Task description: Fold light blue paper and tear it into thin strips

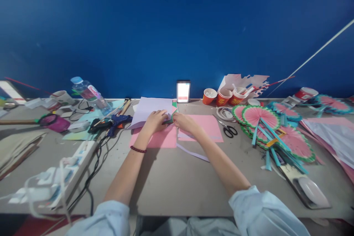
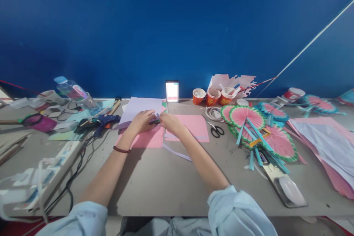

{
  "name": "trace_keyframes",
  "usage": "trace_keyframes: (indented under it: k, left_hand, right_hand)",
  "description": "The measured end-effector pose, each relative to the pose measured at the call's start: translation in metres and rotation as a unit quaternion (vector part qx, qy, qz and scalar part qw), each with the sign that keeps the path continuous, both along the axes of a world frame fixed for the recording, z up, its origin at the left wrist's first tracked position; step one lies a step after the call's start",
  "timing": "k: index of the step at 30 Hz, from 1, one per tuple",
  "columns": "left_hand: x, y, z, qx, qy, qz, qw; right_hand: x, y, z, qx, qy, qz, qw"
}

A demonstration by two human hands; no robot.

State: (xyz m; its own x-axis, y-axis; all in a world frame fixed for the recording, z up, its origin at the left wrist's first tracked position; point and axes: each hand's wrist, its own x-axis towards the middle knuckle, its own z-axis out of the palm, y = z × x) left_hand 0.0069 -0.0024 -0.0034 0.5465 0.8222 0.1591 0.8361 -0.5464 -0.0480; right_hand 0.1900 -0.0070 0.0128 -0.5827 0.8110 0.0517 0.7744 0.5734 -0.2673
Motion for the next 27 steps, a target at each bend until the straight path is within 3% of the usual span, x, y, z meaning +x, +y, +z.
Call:
trace_keyframes:
  k: [11,18,27]
  left_hand:
    - [0.001,-0.001,0.007,0.030,-0.014,-0.016,0.999]
    - [0.007,0.001,-0.006,0.076,-0.001,-0.049,0.996]
    - [0.012,0.004,-0.012,0.090,-0.002,-0.051,0.995]
  right_hand:
    - [-0.004,0.011,-0.022,0.022,0.071,0.014,0.997]
    - [-0.008,0.014,-0.039,0.039,0.043,0.036,0.998]
    - [-0.010,0.008,-0.035,0.026,0.041,0.061,0.997]
